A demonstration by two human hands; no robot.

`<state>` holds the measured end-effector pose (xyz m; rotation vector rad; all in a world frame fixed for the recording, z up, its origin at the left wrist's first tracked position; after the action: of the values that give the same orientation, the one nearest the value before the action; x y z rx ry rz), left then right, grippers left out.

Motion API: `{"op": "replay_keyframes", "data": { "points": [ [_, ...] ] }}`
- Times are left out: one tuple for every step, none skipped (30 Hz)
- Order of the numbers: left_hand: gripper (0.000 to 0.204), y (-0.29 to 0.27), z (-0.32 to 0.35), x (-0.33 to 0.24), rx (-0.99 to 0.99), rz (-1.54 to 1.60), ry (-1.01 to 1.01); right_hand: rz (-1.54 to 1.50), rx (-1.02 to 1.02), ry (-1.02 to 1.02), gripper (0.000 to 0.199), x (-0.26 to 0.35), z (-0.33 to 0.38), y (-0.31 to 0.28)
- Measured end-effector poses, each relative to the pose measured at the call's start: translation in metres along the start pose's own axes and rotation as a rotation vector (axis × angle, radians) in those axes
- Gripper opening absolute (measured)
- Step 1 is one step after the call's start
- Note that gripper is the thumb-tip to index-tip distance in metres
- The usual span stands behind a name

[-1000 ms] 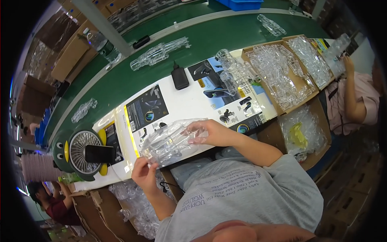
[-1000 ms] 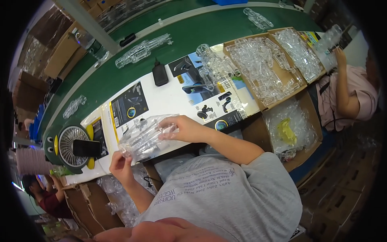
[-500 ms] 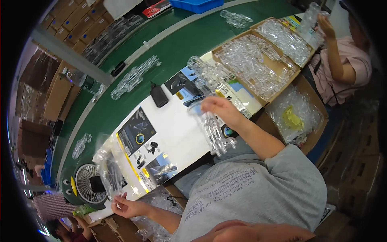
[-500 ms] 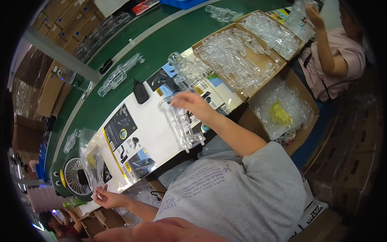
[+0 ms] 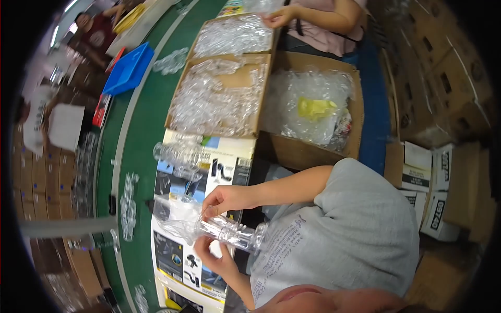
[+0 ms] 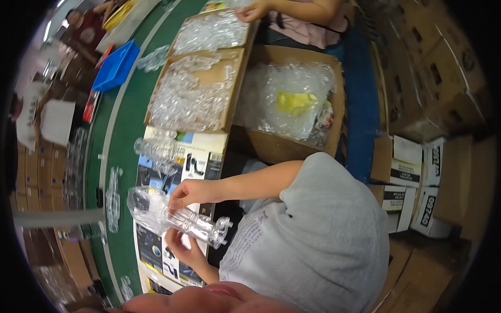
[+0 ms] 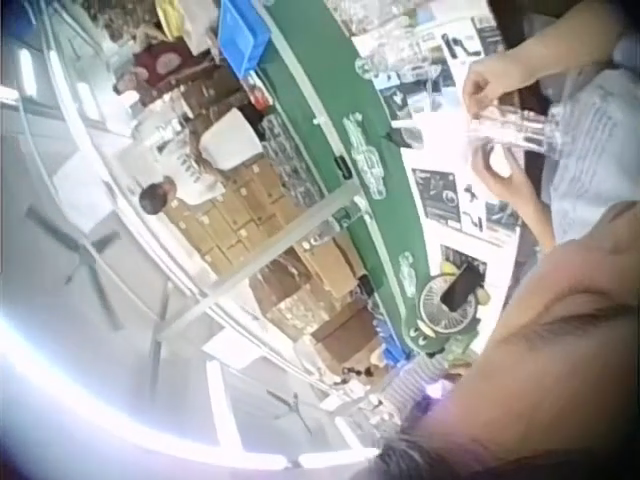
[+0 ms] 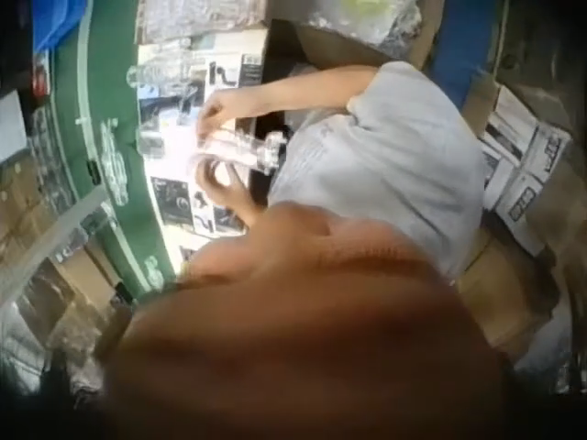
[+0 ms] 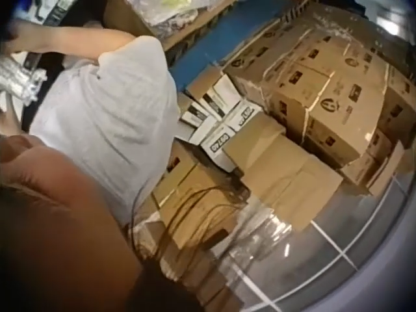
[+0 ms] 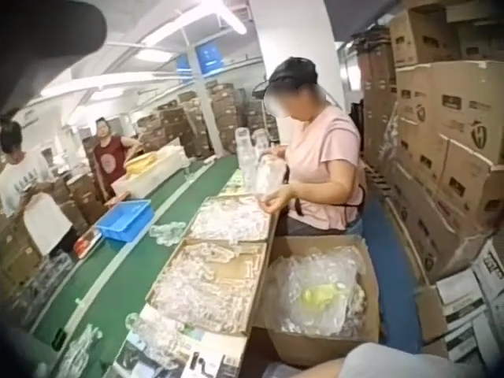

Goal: Assembling clear plastic pitchers by applying adhesive and fitting components together on an assembly line.

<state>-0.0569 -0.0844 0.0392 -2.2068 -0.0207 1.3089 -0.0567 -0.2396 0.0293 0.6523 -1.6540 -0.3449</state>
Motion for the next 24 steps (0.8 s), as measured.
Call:
{"op": "replay_keyframes", "data": {
  "points": [
    [0.052, -0.003, -0.004, -0.020, -0.088, -0.172, 0.126, 0.021, -0.047, -0.067, 0.028, 0.007, 0.001, -0.007],
    [0.061, -0.007, -0.007, -0.043, -0.186, -0.344, 0.250, 0.022, -0.064, -0.082, 0.028, 0.014, 0.003, -0.009],
    [0.074, 0.002, -0.006, -0.067, -0.190, -0.415, 0.503, 0.169, -0.108, -0.105, 0.027, 0.025, 0.006, -0.010],
    [0.071, 0.010, -0.002, -0.075, -0.245, -0.518, 0.699, 0.313, -0.150, -0.122, 0.025, 0.031, 0.007, -0.012],
    [0.071, 0.017, -0.001, -0.084, -0.183, -0.546, 0.749, 0.360, -0.146, -0.182, 0.024, 0.030, 0.006, -0.006],
    [0.070, 0.026, 0.000, -0.093, -0.122, -0.575, 0.797, 0.348, -0.152, -0.181, 0.024, 0.025, 0.007, -0.003],
    [0.065, 0.035, 0.002, -0.093, -0.126, -0.579, 0.857, 0.409, -0.149, -0.166, 0.024, 0.020, 0.008, 0.001],
    [0.055, 0.043, -0.002, -0.098, -0.075, -0.543, 0.834, 0.478, -0.145, -0.160, 0.025, 0.020, 0.006, 0.000],
    [0.048, 0.048, -0.003, -0.099, -0.010, -0.497, 0.820, 0.439, -0.112, -0.152, 0.026, 0.021, 0.007, 0.001],
    [0.041, 0.053, -0.002, -0.099, 0.054, -0.450, 0.805, 0.438, -0.119, -0.158, 0.026, 0.024, 0.010, -0.003],
    [0.032, 0.051, -0.006, -0.102, 0.097, -0.347, 0.715, 0.382, -0.184, -0.232, 0.025, 0.035, 0.015, -0.013],
    [0.032, 0.050, -0.010, -0.100, 0.163, -0.207, 0.650, 0.326, -0.250, -0.307, 0.025, 0.046, 0.022, -0.024],
    [0.034, 0.043, -0.013, -0.100, 0.083, -0.097, 0.586, 0.277, -0.298, -0.355, 0.023, 0.059, 0.029, -0.042],
    [0.037, 0.036, -0.014, -0.098, 0.001, 0.015, 0.516, 0.366, -0.434, -0.457, 0.022, 0.085, 0.048, -0.056],
    [0.042, 0.019, -0.016, -0.093, -0.185, 0.065, 0.452, 0.464, -0.549, -0.602, 0.022, 0.111, 0.063, -0.068],
    [0.043, 0.013, -0.023, -0.088, -0.252, 0.129, 0.455, 0.525, -0.627, -0.793, 0.023, 0.137, 0.092, -0.085],
    [0.043, 0.009, -0.031, -0.080, -0.272, 0.189, 0.400, 0.759, -0.836, -0.909, 0.024, 0.169, 0.131, -0.099],
    [0.042, 0.003, -0.036, -0.072, -0.293, 0.250, 0.346, 0.971, -1.035, -1.074, 0.025, 0.197, 0.170, -0.104],
    [0.043, -0.011, -0.034, -0.070, -0.325, 0.295, 0.315, 0.977, -1.094, -1.220, 0.026, 0.207, 0.191, -0.127],
    [0.043, -0.017, -0.035, -0.065, -0.336, 0.361, 0.291, 1.222, -1.362, -1.184, 0.028, 0.222, 0.220, -0.141],
    [0.042, -0.031, -0.027, -0.033, -0.211, 0.381, 0.300, 1.081, -1.493, -1.071, 0.032, 0.229, 0.240, -0.170],
    [0.042, -0.025, -0.034, -0.010, -0.229, 0.400, 0.287, 1.184, -1.582, -0.862, 0.035, 0.224, 0.244, -0.207],
    [0.042, -0.023, -0.038, -0.005, -0.249, 0.397, 0.289, 1.266, -1.659, -0.677, 0.039, 0.216, 0.255, -0.244],
    [0.042, -0.017, -0.047, -0.001, -0.267, 0.399, 0.301, 1.327, -1.732, -0.350, 0.041, 0.196, 0.262, -0.288]
  ]
}}
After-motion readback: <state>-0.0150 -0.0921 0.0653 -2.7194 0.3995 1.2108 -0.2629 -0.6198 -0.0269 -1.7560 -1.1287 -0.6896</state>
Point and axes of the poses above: each hand's wrist, its own z-axis away from the middle knuckle, its own y-axis out of the palm, x = y × z, the point moved 9 cm from there along -z, towards the middle knuckle, and after that the axes turned 3 degrees about -z, right-handed, at the moved point
